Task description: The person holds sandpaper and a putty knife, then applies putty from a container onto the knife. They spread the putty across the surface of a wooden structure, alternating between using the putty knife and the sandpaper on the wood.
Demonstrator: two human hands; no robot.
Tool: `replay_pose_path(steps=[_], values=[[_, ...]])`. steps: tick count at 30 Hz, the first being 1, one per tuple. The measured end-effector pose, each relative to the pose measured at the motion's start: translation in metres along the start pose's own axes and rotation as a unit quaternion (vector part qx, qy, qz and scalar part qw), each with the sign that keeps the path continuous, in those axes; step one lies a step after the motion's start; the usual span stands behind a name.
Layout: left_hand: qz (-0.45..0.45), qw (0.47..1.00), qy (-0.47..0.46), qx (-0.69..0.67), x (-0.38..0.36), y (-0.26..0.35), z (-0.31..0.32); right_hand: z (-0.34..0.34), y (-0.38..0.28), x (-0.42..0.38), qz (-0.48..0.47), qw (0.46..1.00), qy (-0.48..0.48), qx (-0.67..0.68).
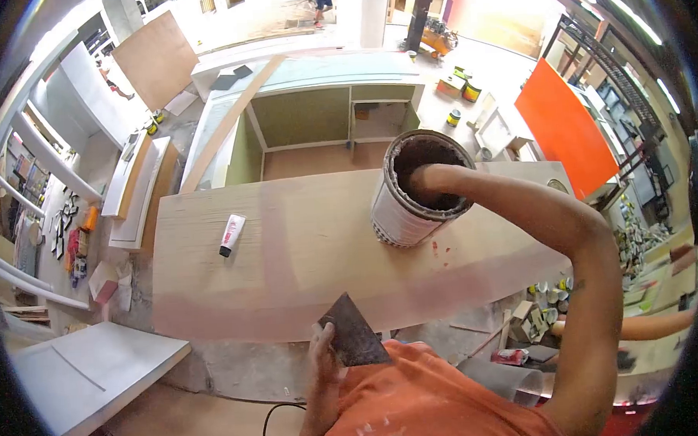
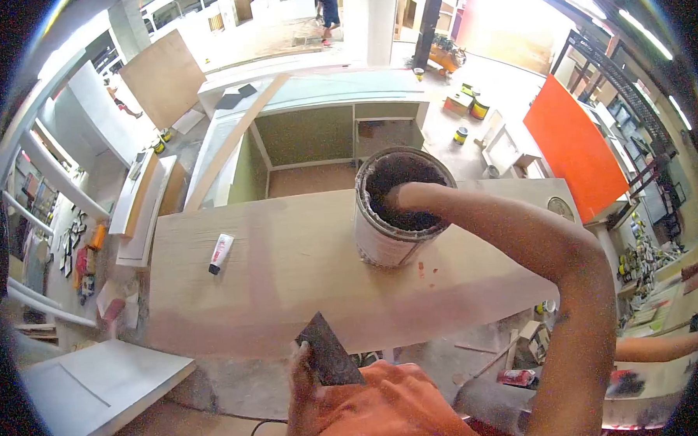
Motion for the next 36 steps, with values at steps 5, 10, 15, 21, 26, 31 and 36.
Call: replay_pose_path(steps=[5,10,15,21,26,31,36], values=[[0.049,0.999,0.01,0.015,0.002,0.003,0.008,-0.023,-0.002,-0.008,-0.045,0.996,-0.081,0.008],[0.057,0.998,0.013,0.008,0.006,0.004,0.008,-0.11,-0.032,-0.097,0.091,0.988,0.021,0.123],[0.073,0.996,0.025,0.054,0.016,0.011,0.022,-0.115,-0.029,-0.158,0.109,0.933,0.133,0.316],[0.025,0.997,0.004,0.066,0.024,0.016,0.029,-0.097,-0.026,-0.15,0.072,0.883,0.196,0.42],[-0.023,0.998,-0.013,0.051,0.023,0.014,0.019,-0.092,-0.031,-0.101,0.033,0.989,0.092,0.113],[0.045,0.997,0.048,0.047,0.016,0.007,0.019,-0.046,-0.024,-0.033,0.097,0.993,0.054,-0.028],[0.05,0.998,0.026,0.004,0.013,-0.002,0.002,-0.007,0.005,0.001,0.025,0.998,-0.022,0.054]])
Point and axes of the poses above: each hand's wrist, its own x-axis towards the middle knuckle, its own z-axis out of the palm, y = z × x, the point moved 2 cm from there along x, towards the middle knuckle
